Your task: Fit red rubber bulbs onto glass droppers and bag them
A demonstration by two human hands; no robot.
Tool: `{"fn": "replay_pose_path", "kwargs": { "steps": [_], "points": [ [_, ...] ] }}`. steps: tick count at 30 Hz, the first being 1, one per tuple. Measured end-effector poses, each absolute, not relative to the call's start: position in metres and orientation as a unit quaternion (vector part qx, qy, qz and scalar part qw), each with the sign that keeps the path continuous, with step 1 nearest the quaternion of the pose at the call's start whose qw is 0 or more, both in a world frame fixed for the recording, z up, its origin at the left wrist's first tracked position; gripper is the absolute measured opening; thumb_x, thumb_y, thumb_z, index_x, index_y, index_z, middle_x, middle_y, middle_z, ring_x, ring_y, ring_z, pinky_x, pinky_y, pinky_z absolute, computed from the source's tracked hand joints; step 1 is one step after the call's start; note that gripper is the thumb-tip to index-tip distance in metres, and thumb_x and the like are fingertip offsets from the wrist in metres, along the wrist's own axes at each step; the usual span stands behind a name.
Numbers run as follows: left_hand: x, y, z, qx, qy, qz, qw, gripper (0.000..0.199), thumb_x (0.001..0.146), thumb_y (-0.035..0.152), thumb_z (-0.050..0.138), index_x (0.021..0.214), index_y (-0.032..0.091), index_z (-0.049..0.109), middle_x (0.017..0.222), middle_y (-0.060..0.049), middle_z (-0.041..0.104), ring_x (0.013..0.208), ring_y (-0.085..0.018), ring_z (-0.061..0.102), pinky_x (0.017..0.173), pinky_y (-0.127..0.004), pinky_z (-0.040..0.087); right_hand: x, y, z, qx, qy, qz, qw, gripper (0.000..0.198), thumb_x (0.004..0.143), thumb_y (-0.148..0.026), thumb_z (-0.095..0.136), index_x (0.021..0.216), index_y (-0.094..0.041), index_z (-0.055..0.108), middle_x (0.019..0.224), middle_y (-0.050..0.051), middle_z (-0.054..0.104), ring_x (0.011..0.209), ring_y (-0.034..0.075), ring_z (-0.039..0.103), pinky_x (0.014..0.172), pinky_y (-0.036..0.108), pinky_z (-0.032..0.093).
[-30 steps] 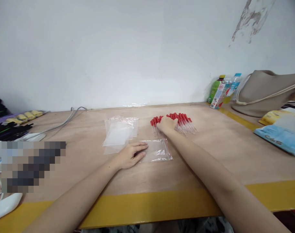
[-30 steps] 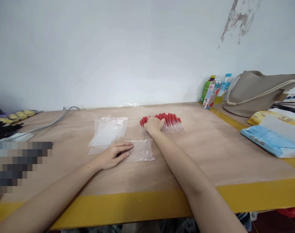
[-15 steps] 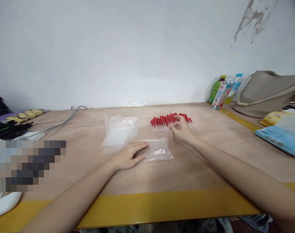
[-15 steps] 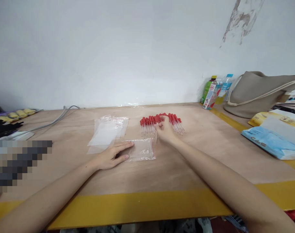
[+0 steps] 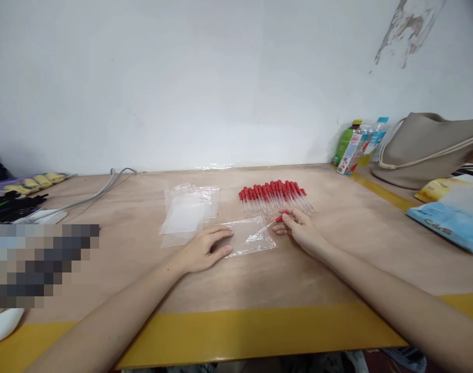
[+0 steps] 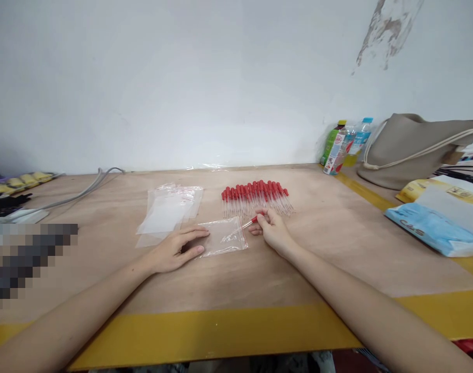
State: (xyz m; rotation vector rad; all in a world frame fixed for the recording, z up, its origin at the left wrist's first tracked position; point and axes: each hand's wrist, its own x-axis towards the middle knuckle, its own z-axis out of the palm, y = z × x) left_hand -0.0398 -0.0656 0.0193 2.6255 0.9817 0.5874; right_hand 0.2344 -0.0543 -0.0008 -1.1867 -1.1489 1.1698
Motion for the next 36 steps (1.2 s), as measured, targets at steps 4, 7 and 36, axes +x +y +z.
{"fn": "replay_pose_path", "kwargs": {
  "steps": [4,7,36],
  "points": [
    [-0.044,-0.064,0.021,0.914,0.335,0.181,0.141,0.046,0.083,0.039,0.050,0.125,0.022,0.045,0.127,-0.006,0.050,0.118,-0.022,0.044,0.100,-0.040,0.036,0.254,-0.057,0.003,-0.511,-0.603,0.456,0.409,0.025,0.068,-0.033,0.063,0.087,-0.016,0.060,0.068,0.001,0.061,0.059,0.010,0.055,0.056,0.024,0.046],
    [-0.044,-0.063,0.021,0.918,0.327,0.177,0.140,0.047,0.083,0.039,0.051,0.126,0.023,0.044,0.128,-0.006,0.049,0.119,-0.022,0.043,0.101,-0.040,0.036,0.260,-0.057,0.006,-0.489,-0.676,0.418,0.360,0.029,0.065,-0.035,0.065,0.087,-0.016,0.064,0.068,0.000,0.060,0.059,0.010,0.052,0.056,0.024,0.043],
    [-0.033,-0.065,0.024,0.906,0.322,0.190,0.200,0.023,0.082,0.038,0.049,0.096,0.020,0.047,0.122,-0.009,0.052,0.110,-0.022,0.050,0.091,-0.037,0.042,0.249,-0.011,0.020,-0.631,-0.672,0.113,0.372,0.014,0.069,-0.025,0.056,0.075,-0.017,0.065,0.071,0.002,0.065,0.066,0.013,0.056,0.063,0.023,0.042]
  ]
}}
